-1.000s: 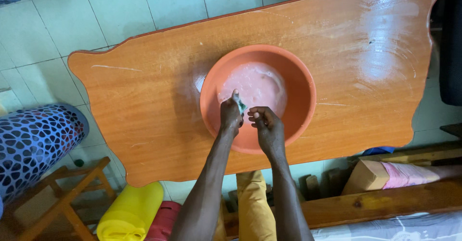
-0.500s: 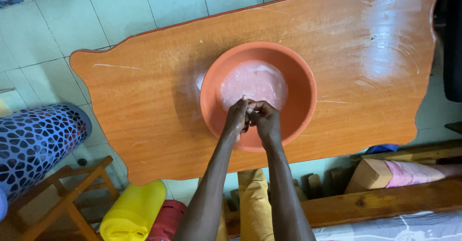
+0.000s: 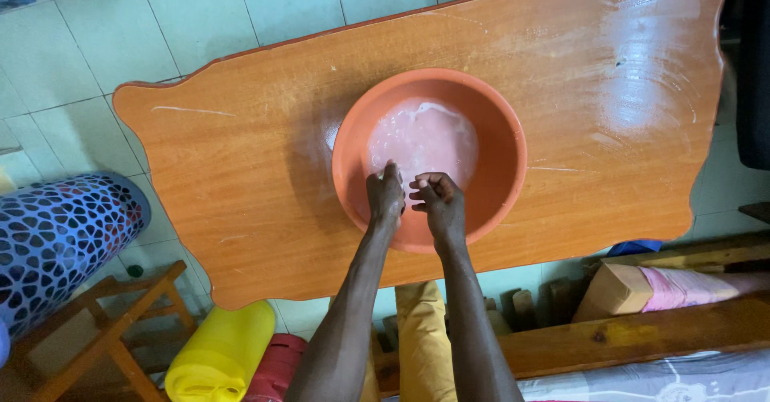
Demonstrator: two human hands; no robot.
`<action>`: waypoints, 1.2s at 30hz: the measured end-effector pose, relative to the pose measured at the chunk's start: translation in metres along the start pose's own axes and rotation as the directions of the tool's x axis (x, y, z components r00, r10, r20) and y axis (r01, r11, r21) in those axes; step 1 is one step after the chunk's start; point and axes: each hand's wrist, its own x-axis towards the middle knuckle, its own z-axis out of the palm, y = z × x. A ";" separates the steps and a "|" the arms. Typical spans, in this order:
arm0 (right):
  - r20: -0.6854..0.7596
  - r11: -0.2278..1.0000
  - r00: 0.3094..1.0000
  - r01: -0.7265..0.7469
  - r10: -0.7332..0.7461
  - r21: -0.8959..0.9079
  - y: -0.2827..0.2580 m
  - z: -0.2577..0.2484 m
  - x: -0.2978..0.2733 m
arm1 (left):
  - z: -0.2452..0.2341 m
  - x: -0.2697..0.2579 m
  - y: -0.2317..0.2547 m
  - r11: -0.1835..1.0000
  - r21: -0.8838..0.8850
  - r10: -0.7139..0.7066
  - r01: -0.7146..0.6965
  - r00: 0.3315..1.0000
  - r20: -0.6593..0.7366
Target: The person washes a green sponge in a pink basin, carries the basin to a sink, refills it with water, and returns to wipe a wooden table with the sponge. The person repeatedly dips the sponge in the basin and wipes different areas of the table surface.
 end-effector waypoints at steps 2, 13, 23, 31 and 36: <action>-0.007 0.998 0.999 0.038 -0.038 -0.046 -0.003 0.004 -0.002 | -0.001 -0.003 0.001 0.999 0.030 0.036 -0.036 0.999 -0.011; 0.035 0.936 0.964 0.265 -0.264 -0.232 -0.024 0.033 -0.029 | -0.009 0.009 -0.019 0.971 0.057 0.210 -0.233 0.940 0.268; 0.120 0.995 0.993 -0.008 -0.004 0.103 -0.022 0.026 -0.033 | -0.040 -0.024 0.009 0.936 0.113 0.304 -0.332 0.929 0.212; -0.035 0.993 0.998 -0.051 0.055 0.106 -0.024 0.028 -0.029 | -0.067 -0.067 0.037 0.665 0.414 0.736 -0.622 0.640 -0.222; -0.002 0.994 0.999 -0.047 0.048 0.101 -0.029 0.033 -0.031 | -0.075 -0.054 0.026 0.697 0.375 0.710 -0.610 0.661 -0.245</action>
